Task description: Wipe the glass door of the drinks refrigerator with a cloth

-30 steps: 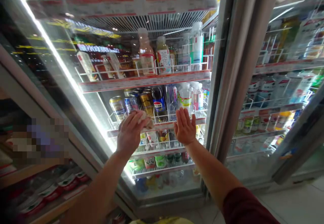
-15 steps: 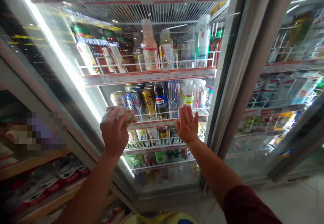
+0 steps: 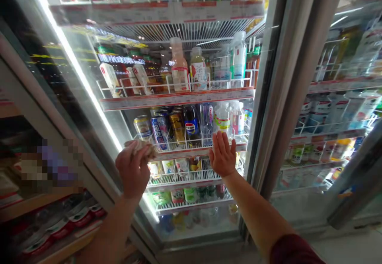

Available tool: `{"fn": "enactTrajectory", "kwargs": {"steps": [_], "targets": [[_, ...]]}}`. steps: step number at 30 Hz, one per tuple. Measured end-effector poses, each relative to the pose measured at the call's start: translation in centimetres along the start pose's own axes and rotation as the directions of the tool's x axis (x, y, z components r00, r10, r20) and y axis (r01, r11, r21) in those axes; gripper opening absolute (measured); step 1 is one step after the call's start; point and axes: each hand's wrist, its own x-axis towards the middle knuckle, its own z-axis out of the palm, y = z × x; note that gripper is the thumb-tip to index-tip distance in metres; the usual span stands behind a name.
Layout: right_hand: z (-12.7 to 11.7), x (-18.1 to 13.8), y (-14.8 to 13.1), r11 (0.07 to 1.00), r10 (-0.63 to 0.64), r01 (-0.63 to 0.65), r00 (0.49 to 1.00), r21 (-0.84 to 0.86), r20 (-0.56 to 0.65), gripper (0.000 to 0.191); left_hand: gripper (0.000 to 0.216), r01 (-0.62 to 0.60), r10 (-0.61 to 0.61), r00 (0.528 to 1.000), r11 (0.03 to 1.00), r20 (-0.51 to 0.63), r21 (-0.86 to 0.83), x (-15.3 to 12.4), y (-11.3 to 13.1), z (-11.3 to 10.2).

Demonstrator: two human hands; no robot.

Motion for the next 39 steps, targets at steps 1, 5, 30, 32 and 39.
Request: {"fn": "enactTrajectory", "kwargs": {"steps": [1, 5, 30, 32, 39], "targets": [[0.0, 0.0, 0.0, 1.0, -0.002, 0.002, 1.0, -0.001, -0.002, 0.075, 0.032, -0.001, 0.001, 1.0, 1.0, 0.025, -0.01, -1.1, 0.4, -0.2], [-0.1, 0.2, 0.0, 1.0, -0.015, 0.015, 1.0, -0.012, -0.018, 0.074, 0.036, -0.057, 0.069, 0.978, 0.996, 0.196, -0.064, -7.4, 2.6, -1.3], [0.4, -0.6, 0.3, 0.999, 0.032, -0.031, 0.999, -0.011, 0.039, 0.079, 0.027, 0.194, -0.196, 0.981, 0.976, 0.011, 0.094, -4.9, -2.6, -1.2], [0.4, -0.6, 0.2, 0.999, 0.031, -0.03, 0.999, -0.02, 0.042, 0.079, 0.025, 0.183, -0.186, 0.981, 0.981, 0.048, 0.072, -7.0, -1.0, -1.1], [0.4, -0.6, 0.2, 0.998, 0.033, -0.031, 0.998, -0.048, 0.046, 0.076, 0.036, 0.124, -0.124, 0.992, 0.992, -0.011, -0.008, 1.2, -1.5, 0.3]]}}
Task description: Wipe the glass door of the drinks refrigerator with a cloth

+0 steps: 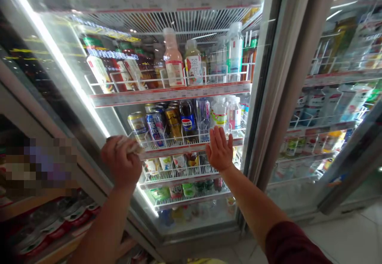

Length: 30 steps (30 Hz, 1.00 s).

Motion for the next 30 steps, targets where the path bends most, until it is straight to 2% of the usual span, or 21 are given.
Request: {"fn": "enactTrajectory", "kwargs": {"steps": [2, 3, 7, 9, 13, 15, 17, 20, 22, 27, 28, 30], "targets": [[0.0, 0.0, 0.1, 1.0, 0.001, -0.001, 1.0, 0.015, 0.005, 0.077, 0.043, -0.005, 0.005, 1.0, 1.0, -0.01, -0.024, 2.2, 0.6, 0.5], [0.0, 0.0, 0.1, 1.0, 0.002, -0.002, 1.0, 0.025, 0.005, 0.078, 0.044, -0.015, 0.015, 1.0, 0.999, -0.009, -0.039, 2.2, 1.3, 0.6], [-0.2, 0.3, 0.0, 0.999, -0.009, 0.009, 1.0, 0.033, -0.012, 0.078, 0.041, -0.094, 0.102, 0.993, 0.988, 0.064, -0.119, -0.8, 4.1, 1.1], [-0.3, 0.4, -0.1, 0.999, -0.021, 0.021, 1.0, 0.024, -0.022, 0.078, 0.039, -0.093, 0.105, 0.991, 0.986, 0.078, -0.139, -0.9, 4.6, 1.5], [-0.5, 0.6, -0.1, 1.0, -0.02, 0.02, 0.999, 0.004, -0.028, 0.078, 0.04, -0.016, 0.017, 1.0, 0.988, 0.001, -0.156, 3.5, 4.4, 2.4], [-0.4, 0.6, -0.1, 1.0, -0.022, 0.022, 0.999, 0.006, -0.027, 0.078, 0.042, -0.004, 0.0, 1.0, 0.982, -0.02, -0.191, 4.3, 4.8, 2.7], [-0.3, 0.5, -0.1, 1.0, -0.017, 0.017, 1.0, 0.011, -0.024, 0.077, 0.043, -0.03, 0.03, 1.0, 0.975, -0.002, -0.219, 2.9, 5.7, 2.8], [-0.1, 0.3, -0.1, 1.0, -0.001, 0.002, 1.0, 0.028, -0.013, 0.078, 0.039, -0.126, 0.147, 0.986, 0.966, 0.077, -0.226, -0.7, 7.2, 2.7], [-0.1, 0.3, -0.1, 0.999, -0.002, 0.002, 1.0, 0.048, -0.017, 0.079, 0.036, -0.17, 0.195, 0.976, 0.96, 0.096, -0.222, -1.2, 7.6, 2.8], [-0.3, 0.5, -0.2, 0.999, -0.019, 0.021, 0.999, 0.05, -0.046, 0.077, 0.036, -0.188, 0.195, 0.981, 0.958, 0.009, -0.216, 3.9, 7.6, 3.8], [-0.4, 0.5, -0.2, 0.999, -0.019, 0.021, 0.999, 0.05, -0.044, 0.077, 0.037, -0.183, 0.186, 0.983, 0.959, -0.004, -0.216, 4.3, 7.8, 3.9], [-0.4, 0.5, -0.2, 0.999, -0.012, 0.014, 0.999, 0.052, -0.031, 0.077, 0.036, -0.169, 0.173, 0.985, 0.963, 0.003, -0.212, 3.3, 8.5, 4.0]]}}
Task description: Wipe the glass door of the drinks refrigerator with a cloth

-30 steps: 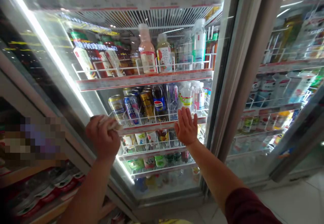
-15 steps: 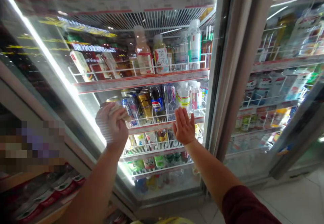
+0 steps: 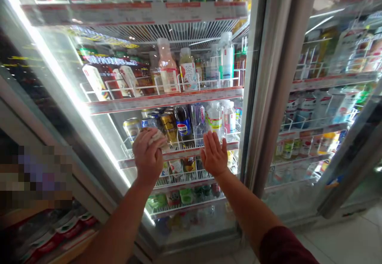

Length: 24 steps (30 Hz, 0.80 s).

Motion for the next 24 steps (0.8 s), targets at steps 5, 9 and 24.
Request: {"fn": "enactTrajectory", "kwargs": {"steps": [5, 9, 24], "targets": [[0.1, 0.0, 0.0, 0.999, 0.004, -0.004, 1.0, 0.035, -0.004, 0.078, 0.035, -0.079, 0.084, 0.989, 0.996, 0.12, -0.049, -3.6, 2.4, 0.6], [-0.1, 0.1, -0.1, 0.999, 0.003, -0.003, 1.0, 0.032, -0.009, 0.077, 0.037, -0.088, 0.093, 0.994, 0.992, 0.057, -0.093, 0.0, 1.5, 1.2], [-0.1, 0.1, -0.1, 1.0, -0.004, 0.004, 1.0, -0.006, 0.0, 0.074, 0.032, -0.133, 0.14, 0.99, 0.978, 0.027, -0.162, 2.3, 2.8, 2.4]]}}
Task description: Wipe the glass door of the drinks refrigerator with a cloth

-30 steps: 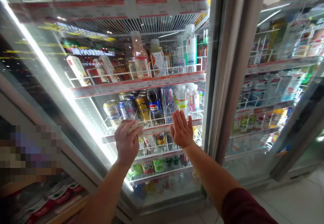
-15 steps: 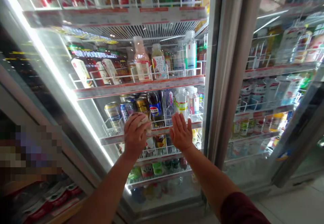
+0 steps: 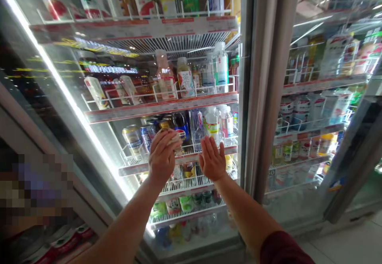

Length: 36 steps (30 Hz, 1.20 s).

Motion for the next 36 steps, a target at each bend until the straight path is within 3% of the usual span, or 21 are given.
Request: {"fn": "enactTrajectory", "kwargs": {"steps": [2, 7, 12, 14, 17, 20, 22, 27, 30, 33, 36], "targets": [[0.0, 0.1, -0.1, 1.0, -0.001, 0.002, 1.0, 0.014, -0.013, 0.075, 0.029, -0.006, 0.006, 1.0, 1.0, 0.003, -0.007, -0.2, 0.2, 0.1], [0.0, 0.2, -0.1, 0.999, -0.002, 0.003, 0.999, 0.035, -0.032, 0.075, 0.017, -0.077, 0.087, 0.987, 0.994, 0.137, -0.077, -2.7, 1.7, 0.5], [-0.2, 0.3, -0.1, 0.999, -0.002, 0.003, 0.999, 0.037, -0.033, 0.076, 0.02, -0.075, 0.077, 0.996, 0.996, 0.038, -0.053, 1.3, -0.2, 0.2], [-0.2, 0.4, 0.0, 0.999, -0.007, 0.009, 0.999, 0.037, -0.036, 0.075, 0.022, -0.044, 0.044, 0.999, 0.999, 0.01, -0.028, 1.6, -0.5, -0.2], [-0.2, 0.4, -0.1, 0.999, -0.018, 0.019, 0.999, 0.03, -0.043, 0.074, 0.022, -0.016, 0.017, 0.998, 1.0, 0.057, -0.007, -1.3, 0.7, -0.7], [-0.2, 0.4, -0.1, 1.0, -0.025, 0.026, 0.999, 0.016, -0.045, 0.073, 0.017, -0.076, 0.076, 0.983, 0.997, 0.169, -0.007, -4.5, 1.7, -1.2], [-0.2, 0.5, -0.1, 1.0, -0.025, 0.025, 0.999, 0.01, -0.04, 0.073, 0.017, -0.103, 0.101, 0.976, 0.995, 0.191, -0.001, -4.4, 1.0, -1.7], [-0.3, 0.4, -0.1, 1.0, -0.021, 0.021, 0.999, 0.009, -0.04, 0.072, 0.03, 0.01, -0.012, 0.999, 0.998, 0.044, 0.061, -1.5, -2.3, -3.4], [-0.2, 0.4, -0.1, 1.0, -0.016, 0.016, 0.999, 0.007, -0.032, 0.074, 0.031, 0.043, -0.048, 0.998, 0.995, 0.049, 0.094, -3.3, -1.9, -4.1], [-0.2, 0.3, -0.1, 1.0, -0.011, 0.012, 0.999, 0.005, -0.032, 0.075, 0.028, -0.036, 0.025, 0.993, 0.995, 0.116, 0.098, -5.7, -1.3, -4.6], [-0.2, 0.3, 0.0, 1.0, -0.015, 0.015, 0.999, 0.004, -0.032, 0.075, 0.03, -0.042, 0.028, 0.994, 0.991, 0.107, 0.127, -4.7, -2.9, -5.4]]}}
